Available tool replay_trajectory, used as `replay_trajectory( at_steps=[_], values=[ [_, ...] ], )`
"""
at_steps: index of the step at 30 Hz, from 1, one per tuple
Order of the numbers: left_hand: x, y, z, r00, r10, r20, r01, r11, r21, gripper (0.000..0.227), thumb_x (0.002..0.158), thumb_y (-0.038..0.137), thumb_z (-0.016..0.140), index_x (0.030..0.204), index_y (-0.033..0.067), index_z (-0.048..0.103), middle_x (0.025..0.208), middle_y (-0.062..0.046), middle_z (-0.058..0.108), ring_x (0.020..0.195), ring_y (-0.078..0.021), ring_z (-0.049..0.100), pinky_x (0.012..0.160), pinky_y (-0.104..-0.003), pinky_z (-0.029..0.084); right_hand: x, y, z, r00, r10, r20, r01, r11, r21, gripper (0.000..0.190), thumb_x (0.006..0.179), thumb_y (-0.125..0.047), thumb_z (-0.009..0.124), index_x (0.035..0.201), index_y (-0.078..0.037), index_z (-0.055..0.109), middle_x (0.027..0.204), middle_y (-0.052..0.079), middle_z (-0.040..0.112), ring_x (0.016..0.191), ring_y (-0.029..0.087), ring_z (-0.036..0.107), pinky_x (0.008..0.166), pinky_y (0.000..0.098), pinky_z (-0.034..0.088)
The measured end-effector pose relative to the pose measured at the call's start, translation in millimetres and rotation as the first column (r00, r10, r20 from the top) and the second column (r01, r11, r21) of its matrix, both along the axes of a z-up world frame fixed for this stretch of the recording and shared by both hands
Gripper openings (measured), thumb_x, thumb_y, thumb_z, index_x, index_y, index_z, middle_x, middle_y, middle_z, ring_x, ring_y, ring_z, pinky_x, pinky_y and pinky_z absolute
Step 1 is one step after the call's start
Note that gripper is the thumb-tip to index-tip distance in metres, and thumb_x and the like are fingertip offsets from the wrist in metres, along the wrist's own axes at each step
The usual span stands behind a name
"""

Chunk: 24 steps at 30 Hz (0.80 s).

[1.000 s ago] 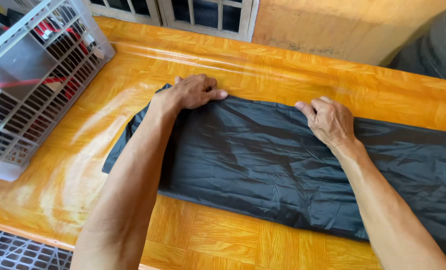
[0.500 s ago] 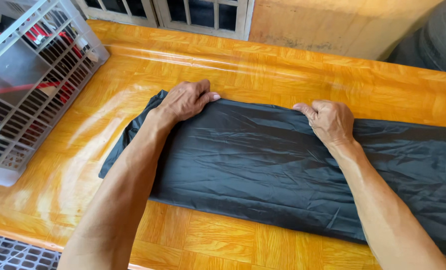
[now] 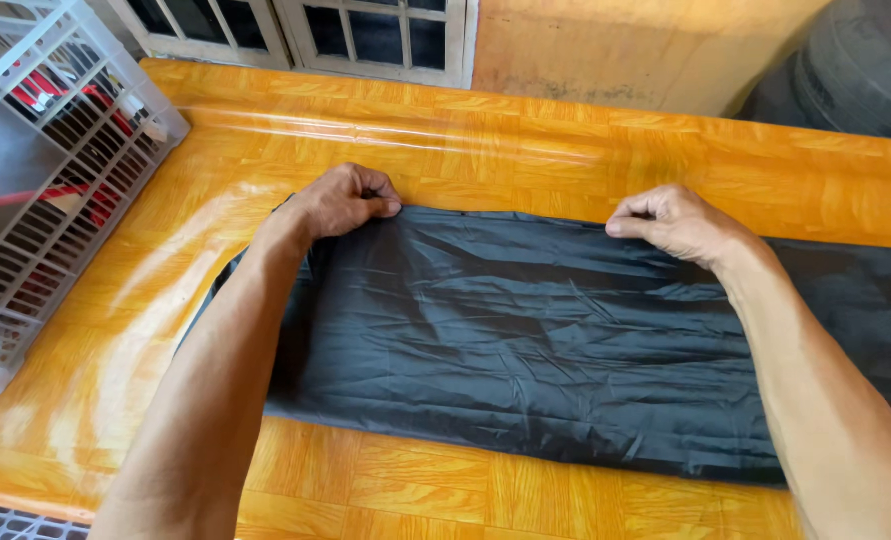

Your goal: The person brushes a black plastic bag with a feather duster on a table and then smooths and folds the bag by hand.

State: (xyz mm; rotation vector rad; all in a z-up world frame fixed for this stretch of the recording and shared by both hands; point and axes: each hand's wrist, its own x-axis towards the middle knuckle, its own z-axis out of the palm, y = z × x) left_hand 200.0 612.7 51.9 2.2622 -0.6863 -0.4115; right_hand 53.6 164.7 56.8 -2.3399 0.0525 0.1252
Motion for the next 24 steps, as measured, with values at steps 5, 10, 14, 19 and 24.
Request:
replay_trajectory(
  at_steps=[5, 10, 14, 19, 24],
  values=[
    [3, 0, 0, 1.0, 0.014, -0.013, -0.015, 0.999, -0.038, 0.012, 0.09, 0.026, 0.075, 0.097, 0.018, 0.081, 0.087, -0.005, 0.077, 0.089, -0.0196, 0.07, 0.086, -0.035, 0.054, 3, -3, -9, 0.999, -0.013, 0.048, 0.011, 0.999, 0.042, 0.007, 0.09, -0.015, 0.076, 0.086, -0.01, 0.08, 0.078, 0.006, 0.07, 0.081, 0.019, 0.062, 0.077, 0.0341, 0.049],
    [1, -2, -1, 1.0, -0.001, 0.011, 0.001, 1.0, 0.005, 0.013, 0.092, 0.027, 0.073, 0.098, 0.0181, 0.08, 0.087, -0.008, 0.076, 0.092, -0.024, 0.071, 0.086, -0.038, 0.054, -4, 0, -7, 0.998, -0.024, 0.051, 0.018, 0.994, 0.112, 0.006, 0.089, -0.014, 0.078, 0.084, -0.011, 0.08, 0.076, 0.002, 0.067, 0.078, 0.015, 0.058, 0.074, 0.0301, 0.047],
    [4, -1, -1, 0.999, -0.01, -0.036, 0.007, 0.997, -0.075, 0.011, 0.089, 0.022, 0.074, 0.095, 0.0149, 0.08, 0.085, -0.006, 0.075, 0.089, -0.0202, 0.068, 0.083, -0.033, 0.052, -5, 1, -6, 0.996, -0.012, 0.092, 0.0, 0.992, 0.128, 0.007, 0.09, -0.013, 0.078, 0.083, -0.011, 0.079, 0.073, 0.003, 0.068, 0.076, 0.015, 0.059, 0.073, 0.0297, 0.047],
    [3, -5, -6, 0.994, 0.033, -0.101, -0.049, 0.987, -0.155, 0.012, 0.088, 0.021, 0.074, 0.094, 0.0121, 0.079, 0.085, -0.004, 0.073, 0.087, -0.0164, 0.064, 0.08, -0.031, 0.051, -15, 5, -7, 0.992, -0.005, 0.13, -0.011, 0.992, 0.124, 0.006, 0.09, -0.013, 0.079, 0.085, -0.01, 0.079, 0.075, 0.003, 0.069, 0.078, 0.014, 0.06, 0.075, 0.0296, 0.049],
    [5, -32, 9, 0.999, -0.039, 0.035, 0.032, 0.984, 0.175, 0.019, 0.085, 0.035, 0.076, 0.099, 0.023, 0.083, 0.093, -0.013, 0.076, 0.1, -0.0325, 0.072, 0.089, -0.041, 0.055, -20, 13, -3, 0.983, -0.056, 0.173, 0.037, 0.993, 0.113, 0.002, 0.089, -0.013, 0.08, 0.089, -0.011, 0.082, 0.077, 0.004, 0.072, 0.078, 0.014, 0.061, 0.075, 0.0281, 0.049]
  ],
)
